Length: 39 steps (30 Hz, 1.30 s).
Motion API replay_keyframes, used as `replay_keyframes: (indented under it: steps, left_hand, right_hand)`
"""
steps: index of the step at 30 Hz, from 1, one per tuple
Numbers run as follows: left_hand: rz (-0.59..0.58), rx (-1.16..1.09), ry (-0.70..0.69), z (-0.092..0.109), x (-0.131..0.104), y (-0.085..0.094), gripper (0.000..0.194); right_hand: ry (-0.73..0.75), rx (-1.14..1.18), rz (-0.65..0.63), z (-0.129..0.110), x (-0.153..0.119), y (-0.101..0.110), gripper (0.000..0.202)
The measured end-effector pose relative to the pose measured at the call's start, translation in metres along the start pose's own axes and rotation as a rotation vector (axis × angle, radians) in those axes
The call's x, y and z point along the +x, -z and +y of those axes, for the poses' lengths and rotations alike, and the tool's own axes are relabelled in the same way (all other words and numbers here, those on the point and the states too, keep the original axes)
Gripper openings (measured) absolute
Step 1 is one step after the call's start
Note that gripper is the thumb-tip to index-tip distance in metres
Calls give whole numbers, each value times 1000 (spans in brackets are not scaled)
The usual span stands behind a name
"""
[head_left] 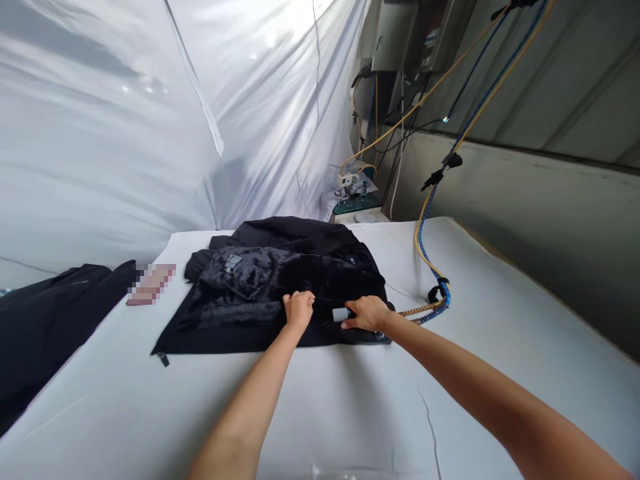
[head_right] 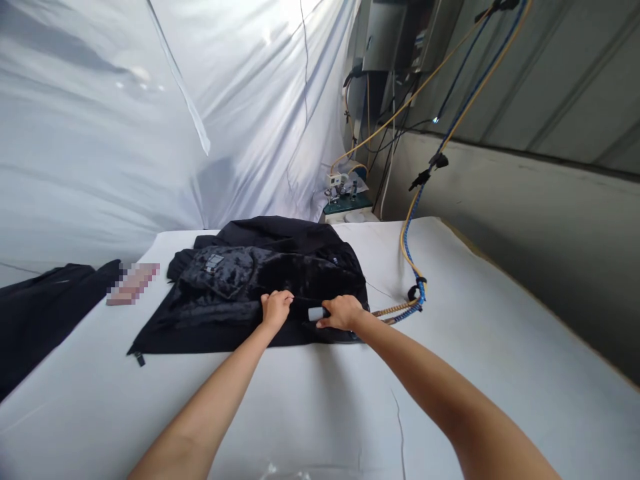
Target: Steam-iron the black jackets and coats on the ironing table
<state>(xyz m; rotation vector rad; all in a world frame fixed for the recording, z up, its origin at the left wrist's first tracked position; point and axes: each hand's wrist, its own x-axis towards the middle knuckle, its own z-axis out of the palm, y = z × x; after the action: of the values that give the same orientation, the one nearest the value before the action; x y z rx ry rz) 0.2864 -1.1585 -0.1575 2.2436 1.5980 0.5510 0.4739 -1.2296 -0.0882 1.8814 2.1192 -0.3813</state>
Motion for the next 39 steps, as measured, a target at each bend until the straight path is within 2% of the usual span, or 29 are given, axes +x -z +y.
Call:
replay_keyframes:
  steps: [5, 7, 13, 18, 24, 33, 39]
  left_hand:
    - [-88, -67, 48, 2, 12, 5, 13]
    - [-75, -132, 58, 3, 15, 11, 12]
    - [-14, -220, 6, 1, 10, 22, 19]
    - [-109, -120, -49, 18, 4, 9, 20]
    - [-225, 61, -63, 43, 3, -11, 22]
    - [-261, 101, -33, 47, 6, -16, 23]
    - [-329, 146, -11, 46, -11, -23, 36]
  right_hand:
    - [-18, 30, 4, -10, 11, 5, 59]
    - [-19, 41, -8, -9, 12, 6, 58]
    - [-133, 58, 24, 19, -7, -6, 62]
    - [-237, 82, 36, 53, -29, -20, 66]
    - [-330, 202, -11, 81, -40, -21, 60]
    - [-443, 243, -8, 114, -56, -30, 54]
    - [-594, 309, 31, 156, -57, -30, 61]
